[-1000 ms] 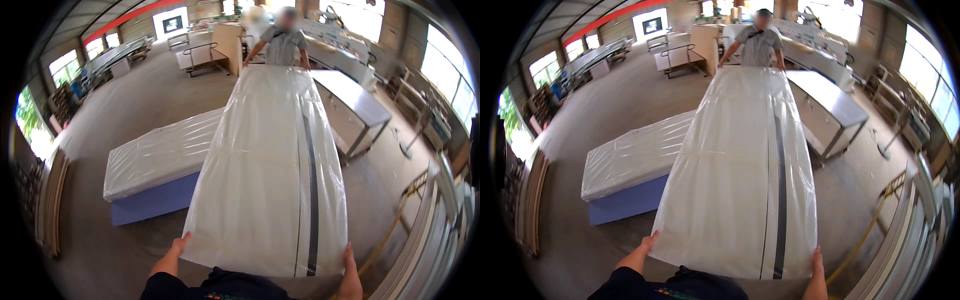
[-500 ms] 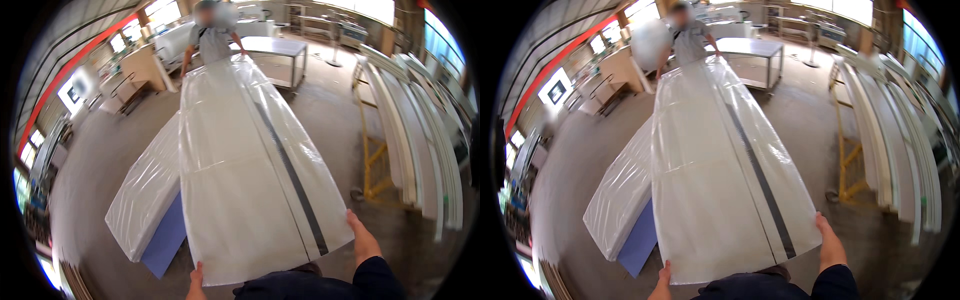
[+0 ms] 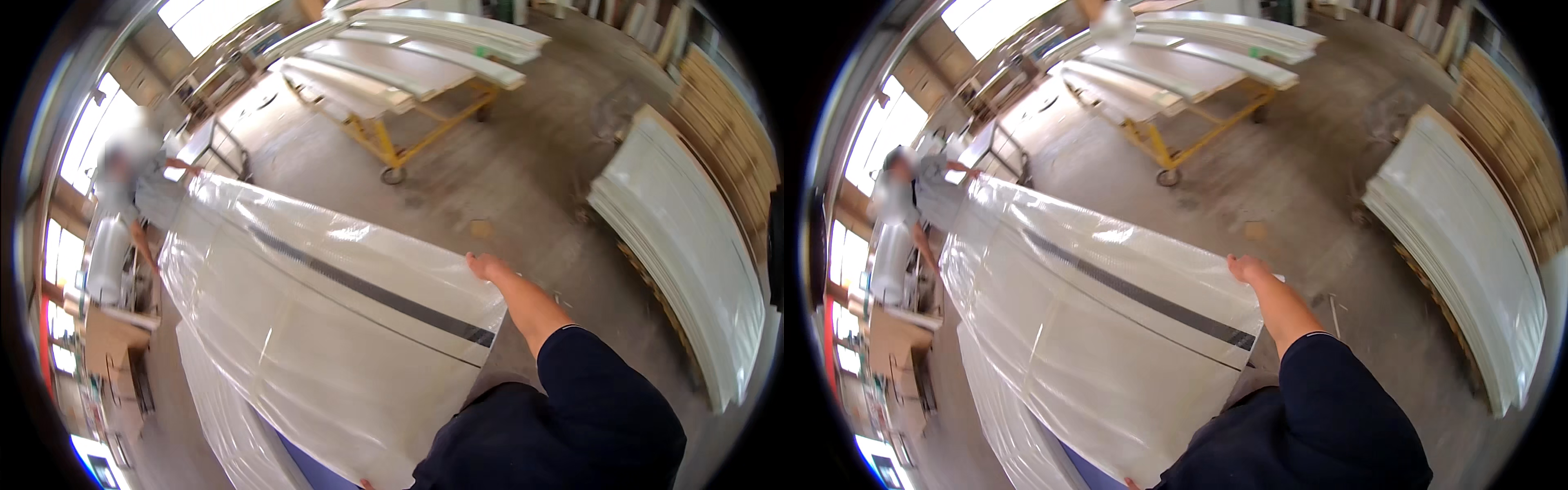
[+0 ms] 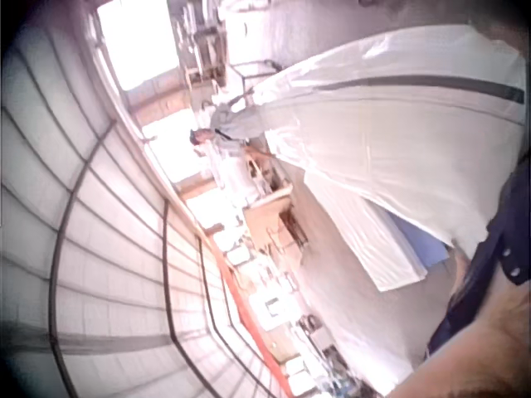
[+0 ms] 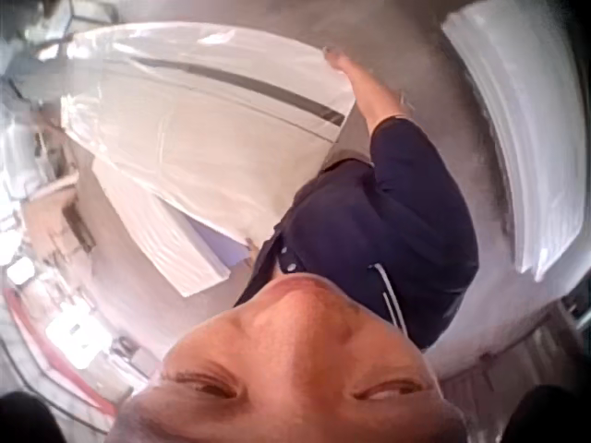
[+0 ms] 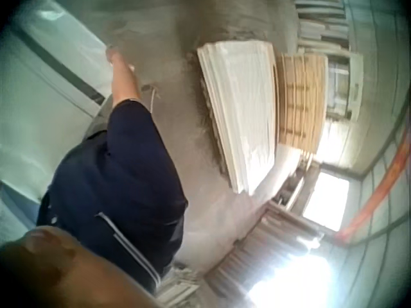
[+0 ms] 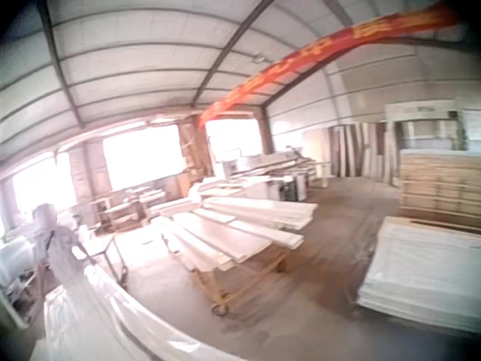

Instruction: The person wraps a large white panel in bubble wrap, securing the edges with tape, and then helps another person slide the wrapped panel onto a stack.

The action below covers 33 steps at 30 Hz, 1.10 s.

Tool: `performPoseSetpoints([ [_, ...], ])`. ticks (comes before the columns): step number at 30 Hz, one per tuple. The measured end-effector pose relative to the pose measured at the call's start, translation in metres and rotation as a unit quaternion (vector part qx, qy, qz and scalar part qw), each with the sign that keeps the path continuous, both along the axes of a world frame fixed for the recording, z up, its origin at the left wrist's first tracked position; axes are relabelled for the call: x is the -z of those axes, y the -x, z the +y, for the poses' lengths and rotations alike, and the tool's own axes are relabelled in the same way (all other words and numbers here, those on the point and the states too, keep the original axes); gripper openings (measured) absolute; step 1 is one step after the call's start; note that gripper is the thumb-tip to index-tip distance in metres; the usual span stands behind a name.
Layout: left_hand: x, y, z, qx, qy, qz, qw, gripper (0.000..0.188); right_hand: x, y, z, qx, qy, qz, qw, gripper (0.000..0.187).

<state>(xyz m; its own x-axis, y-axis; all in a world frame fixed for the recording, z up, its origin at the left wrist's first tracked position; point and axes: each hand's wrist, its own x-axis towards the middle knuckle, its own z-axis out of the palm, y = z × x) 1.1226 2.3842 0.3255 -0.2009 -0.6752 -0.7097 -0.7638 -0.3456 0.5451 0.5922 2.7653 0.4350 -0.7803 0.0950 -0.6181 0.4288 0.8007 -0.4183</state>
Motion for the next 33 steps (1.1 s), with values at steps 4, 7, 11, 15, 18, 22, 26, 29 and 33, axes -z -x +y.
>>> performPoseSetpoints([
  [4,-0.023,-0.065,-0.01,0.062,-0.011,0.032,0.997,0.089,-0.019,-0.148,0.024,0.024,-0.039,0.018,0.999,0.066],
  [7,-0.029,-0.132,0.001,0.09,-0.018,0.038,0.995,0.089,-0.032,-0.228,0.07,0.053,-0.036,-0.007,0.998,0.064],
  [11,-0.042,-0.231,0.031,0.114,-0.03,0.023,0.993,0.089,-0.008,-0.356,0.119,0.04,-0.035,-0.028,0.998,0.064],
  [15,-0.07,-0.31,0.085,0.115,-0.031,0.023,0.993,0.089,-0.043,-0.456,0.186,0.064,-0.01,-0.021,0.998,0.065],
  [18,-0.081,-0.398,0.129,0.081,-0.028,0.022,0.996,0.089,-0.048,-0.542,0.233,0.034,0.022,-0.046,0.998,0.065],
  [22,-0.094,-0.511,0.19,0.041,-0.042,0.033,0.998,0.09,0.0,-0.63,0.329,0.082,0.029,-0.041,0.995,0.068],
  [26,-0.137,-0.648,0.244,-0.01,-0.058,0.067,0.996,0.09,0.02,-0.704,0.461,0.027,0.047,-0.033,0.998,0.073],
  [29,-0.1,-0.711,0.282,0.059,-0.042,-0.077,0.994,0.099,-0.045,-0.79,0.556,0.138,0.228,0.139,0.954,0.077],
  [33,-0.093,-0.799,0.34,0.142,0.055,-0.055,0.987,0.102,-0.085,-0.897,0.586,0.14,0.188,0.01,0.972,0.074],
])
